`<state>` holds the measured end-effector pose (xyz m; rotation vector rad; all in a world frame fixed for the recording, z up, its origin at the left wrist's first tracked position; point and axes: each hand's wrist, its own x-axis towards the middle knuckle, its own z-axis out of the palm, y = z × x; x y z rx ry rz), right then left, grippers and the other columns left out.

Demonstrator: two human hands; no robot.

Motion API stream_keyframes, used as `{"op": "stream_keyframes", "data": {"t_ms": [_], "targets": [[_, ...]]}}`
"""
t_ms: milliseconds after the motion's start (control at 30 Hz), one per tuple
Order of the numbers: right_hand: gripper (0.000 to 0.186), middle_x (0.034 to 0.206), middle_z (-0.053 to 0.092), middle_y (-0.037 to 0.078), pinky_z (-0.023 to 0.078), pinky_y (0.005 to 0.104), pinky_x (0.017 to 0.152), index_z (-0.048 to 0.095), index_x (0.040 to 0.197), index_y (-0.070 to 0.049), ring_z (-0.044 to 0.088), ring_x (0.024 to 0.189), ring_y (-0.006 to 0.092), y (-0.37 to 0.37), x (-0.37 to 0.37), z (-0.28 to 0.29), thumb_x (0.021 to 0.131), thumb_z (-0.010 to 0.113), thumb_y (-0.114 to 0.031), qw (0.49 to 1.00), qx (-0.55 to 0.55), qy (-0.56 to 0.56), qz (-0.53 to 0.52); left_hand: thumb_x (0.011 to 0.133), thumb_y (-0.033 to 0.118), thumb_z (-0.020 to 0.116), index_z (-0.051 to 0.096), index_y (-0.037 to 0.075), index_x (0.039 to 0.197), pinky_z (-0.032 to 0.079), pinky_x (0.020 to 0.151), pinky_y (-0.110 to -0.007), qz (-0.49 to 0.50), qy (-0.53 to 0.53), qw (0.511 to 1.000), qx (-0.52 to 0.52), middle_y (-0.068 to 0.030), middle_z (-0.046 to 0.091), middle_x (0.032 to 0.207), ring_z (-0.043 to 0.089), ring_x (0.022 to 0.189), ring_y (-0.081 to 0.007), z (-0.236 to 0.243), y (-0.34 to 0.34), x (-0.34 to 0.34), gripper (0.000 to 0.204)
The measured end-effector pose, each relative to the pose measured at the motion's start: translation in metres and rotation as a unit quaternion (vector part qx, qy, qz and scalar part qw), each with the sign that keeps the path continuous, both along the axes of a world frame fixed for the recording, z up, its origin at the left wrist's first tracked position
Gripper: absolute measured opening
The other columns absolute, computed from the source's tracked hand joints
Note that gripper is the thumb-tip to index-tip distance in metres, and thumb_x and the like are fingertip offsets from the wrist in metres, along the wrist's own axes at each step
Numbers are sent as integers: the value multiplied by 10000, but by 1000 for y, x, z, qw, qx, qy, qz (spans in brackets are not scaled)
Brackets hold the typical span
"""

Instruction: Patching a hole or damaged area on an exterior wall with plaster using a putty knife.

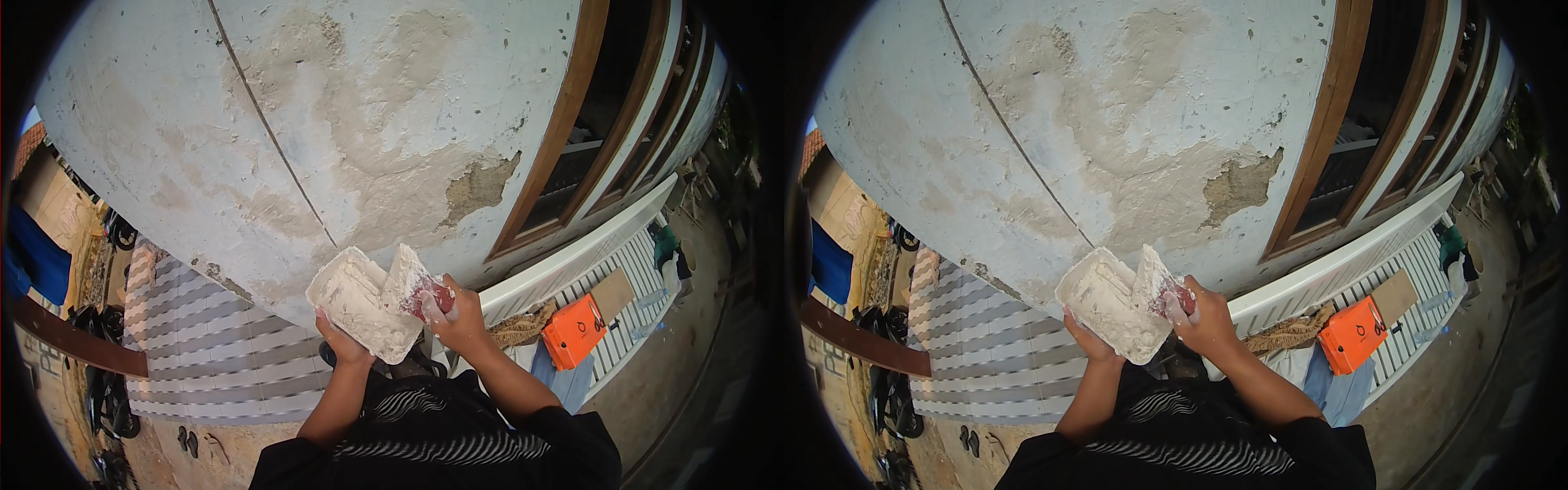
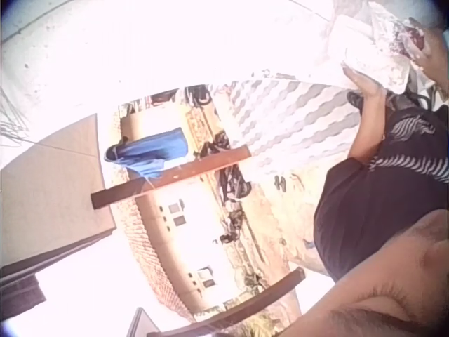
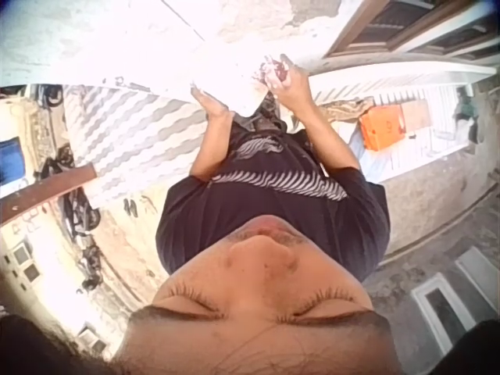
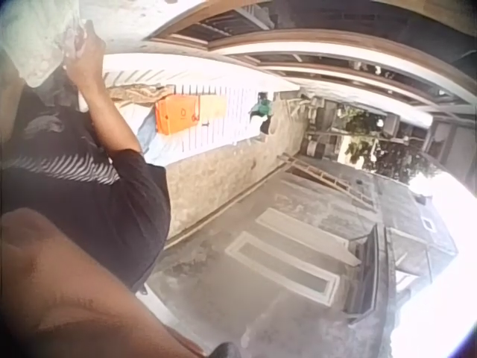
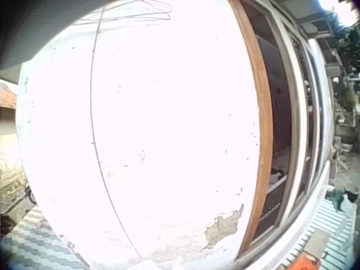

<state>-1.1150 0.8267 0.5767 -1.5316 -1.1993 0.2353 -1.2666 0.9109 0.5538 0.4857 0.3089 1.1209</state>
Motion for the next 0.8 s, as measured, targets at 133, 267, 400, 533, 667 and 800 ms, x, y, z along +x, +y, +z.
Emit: {"op": "stream_keyframes", "data": {"t_ms": [133, 267, 400, 533, 667, 800], "targets": [[234, 691, 652, 182, 482, 313, 565, 575, 938, 97, 661, 598, 216, 15, -3, 14, 823, 657, -89, 999, 18, 28, -22, 895, 599, 322, 304, 76, 1425, 349, 1049, -476, -2, 33, 999, 25, -141, 396, 1411, 418, 1273, -334, -12, -11, 6, 745], [238, 683, 651, 177, 482, 304, 571, 576, 942, 104, 652, 606, 172, 12, -5, 20, 830, 655, -91, 1000, 7, 29, -6, 870, 607, 353, 276, 61, 1433, 339, 1057, -459, 13, 35, 999, 33, -149, 370, 1432, 406, 1287, -331, -6, -5, 2, 788], [247, 703, 661, 166, 481, 300, 585, 576, 955, 112, 627, 624, 128, 6, -7, 1, 845, 648, -96, 996, 18, 87, -23, 886, 597, 344, 291, 69, 1430, 339, 1060, -469, 19, -38, 998, 56, -150, 373, 1426, 400, 1290, -329, -10, -1, -2, 760], [249, 724, 671, 159, 483, 299, 602, 574, 967, 115, 623, 634, 128, 20, -17, 3, 856, 638, -98, 993, 43, 97, -43, 864, 623, 356, 272, 73, 1439, 333, 1062, -478, 20, 31, 997, 63, -146, 351, 1442, 386, 1297, -338, -11, -15, 7, 800], [244, 727, 675, 148, 482, 297, 607, 576, 975, 107, 619, 639, 121, 23, -18, 25, 863, 632, -101, 992, 32, 124, -24, 854, 635, 361, 261, 83, 1445, 322, 1067, -486, 5, 63, 995, 74, -142, 339, 1449, 375, 1303, -343, -16, -16, 6, 815], [235, 718, 669, 141, 475, 290, 593, 579, 976, 100, 600, 634, 106, 9, -15, 6, 865, 631, -101, 994, 8, 105, 5, 869, 615, 349, 263, 80, 1444, 308, 1078, -475, 3, -9, 995, 102, -144, 343, 1448, 376, 1304, -336, -16, -2, -3, 791]]}}
